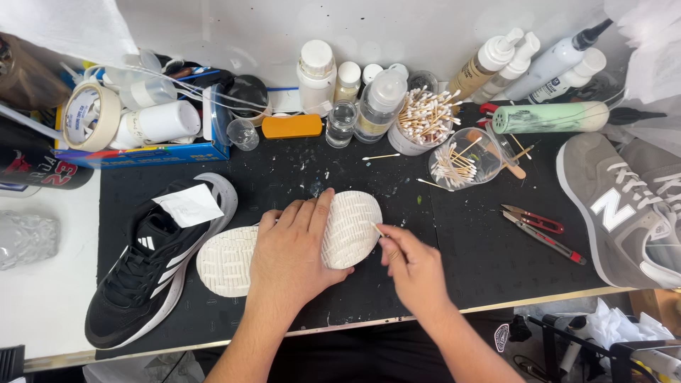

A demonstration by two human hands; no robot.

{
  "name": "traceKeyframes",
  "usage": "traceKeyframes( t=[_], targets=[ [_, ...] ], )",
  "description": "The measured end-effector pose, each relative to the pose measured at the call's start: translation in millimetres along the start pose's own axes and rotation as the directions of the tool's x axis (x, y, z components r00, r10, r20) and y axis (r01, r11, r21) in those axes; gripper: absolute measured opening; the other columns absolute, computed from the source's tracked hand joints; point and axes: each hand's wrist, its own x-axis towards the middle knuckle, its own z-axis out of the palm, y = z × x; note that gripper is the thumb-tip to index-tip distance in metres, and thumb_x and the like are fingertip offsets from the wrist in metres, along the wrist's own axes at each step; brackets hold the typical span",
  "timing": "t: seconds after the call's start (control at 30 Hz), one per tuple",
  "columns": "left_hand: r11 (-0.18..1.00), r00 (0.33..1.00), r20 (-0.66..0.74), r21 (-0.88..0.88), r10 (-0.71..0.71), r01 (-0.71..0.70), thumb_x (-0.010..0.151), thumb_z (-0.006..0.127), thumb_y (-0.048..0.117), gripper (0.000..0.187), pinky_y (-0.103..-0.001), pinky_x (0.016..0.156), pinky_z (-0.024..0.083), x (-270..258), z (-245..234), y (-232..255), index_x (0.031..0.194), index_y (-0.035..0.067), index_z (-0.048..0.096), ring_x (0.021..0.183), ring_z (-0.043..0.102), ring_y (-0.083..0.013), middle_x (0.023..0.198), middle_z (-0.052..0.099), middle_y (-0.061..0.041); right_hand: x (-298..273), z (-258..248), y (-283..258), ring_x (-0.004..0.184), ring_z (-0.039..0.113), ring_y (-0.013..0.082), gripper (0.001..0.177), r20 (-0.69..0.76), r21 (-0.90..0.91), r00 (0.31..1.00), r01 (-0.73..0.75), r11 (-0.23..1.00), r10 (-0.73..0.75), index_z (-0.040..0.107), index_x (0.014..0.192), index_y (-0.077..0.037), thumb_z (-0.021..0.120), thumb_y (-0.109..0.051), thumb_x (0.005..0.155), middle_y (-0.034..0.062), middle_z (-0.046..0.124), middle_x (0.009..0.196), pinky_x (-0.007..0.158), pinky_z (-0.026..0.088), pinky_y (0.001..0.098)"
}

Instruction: The person pours a liquid from a bottle into a small container and then uses a cotton swab to clean the white sole of a black sneaker. The person repeatedly dips the swab into the liquid and scrubs the textured surface of the shoe sole.

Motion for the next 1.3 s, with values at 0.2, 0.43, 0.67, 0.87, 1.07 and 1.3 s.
traceKeyframes(
  t=[0.2,0.43,0.67,0.87,1.07,1.3],
  targets=[
    [0.999,1.0,-0.003,0.032,-0.01,0.01,0.044,0.097,0.052,0.128,-0.045,0.098,0.04,2.1,1.6,2.1,0.15,0.004,0.043,0.124,0.059,-0.0322,0.131,0.063,-0.016,-12.3,11.7,6.3,0.054,0.057,0.0025,0.022,-0.058,-0.01,0.984,0.169,0.986,-0.17,0.073,0.118,-0.002,0.067,-0.004,0.096,0.0003,0.066,0.064,0.049,0.046,0.0212],
    [0.999,1.0,-0.024,0.048,-0.006,0.007,0.044,0.096,0.052,0.127,-0.045,0.097,0.041,-1.3,4.6,4.6,0.149,0.003,0.044,0.119,0.059,-0.0297,0.131,0.064,-0.015,-9.7,14.9,3.8,0.048,0.051,0.0001,0.019,-0.049,-0.024,0.989,0.135,0.991,-0.136,0.072,0.114,-0.002,0.066,-0.003,0.096,-0.0015,0.063,0.058,0.045,0.04,0.0213],
    [0.999,0.998,-0.061,0.044,0.019,-0.016,0.044,0.095,0.052,0.122,-0.045,0.095,0.041,-1.7,6.6,2.9,0.143,0.001,0.045,0.118,0.06,-0.03,0.124,0.064,-0.016,-4.9,15.6,9.0,0.048,0.047,0.0013,0.018,-0.055,-0.009,0.989,0.14,0.99,-0.141,0.073,0.113,-0.001,0.066,-0.003,0.098,-0.0004,0.06,0.057,0.044,0.036,0.0225],
    [0.999,0.998,-0.055,0.053,0.01,-0.007,0.044,0.095,0.053,0.124,-0.045,0.096,0.042,-1.7,6.8,3.8,0.144,0.001,0.045,0.118,0.06,-0.0291,0.125,0.064,-0.015,-3.7,15.5,9.7,0.049,0.048,0.0,0.018,-0.051,0.016,0.985,0.167,0.986,-0.166,0.073,0.113,0.0,0.065,-0.003,0.098,-0.0018,0.06,0.058,0.044,0.037,0.0214],
    [0.998,1.0,-0.025,0.059,-0.008,0.009,0.043,0.097,0.052,0.128,-0.046,0.095,0.041,-0.6,5.0,6.2,0.149,0.003,0.045,0.121,0.06,-0.0313,0.13,0.064,-0.015,-7.6,14.4,9.4,0.048,0.049,-0.0006,0.017,-0.045,0.031,0.988,0.147,0.989,-0.146,0.072,0.112,-0.001,0.064,-0.002,0.097,-0.0034,0.062,0.058,0.043,0.037,0.0212],
    [0.998,0.999,-0.032,0.058,0.004,-0.003,0.045,0.095,0.053,0.124,-0.045,0.094,0.042,-1.1,6.8,2.8,0.147,0.003,0.045,0.119,0.061,-0.0287,0.128,0.065,-0.013,-6.2,16.0,13.3,0.048,0.047,-0.0002,0.015,-0.056,0.031,0.982,0.185,0.982,-0.183,0.072,0.111,-0.001,0.065,-0.002,0.098,-0.0032,0.058,0.057,0.044,0.035,0.0218]
  ],
)
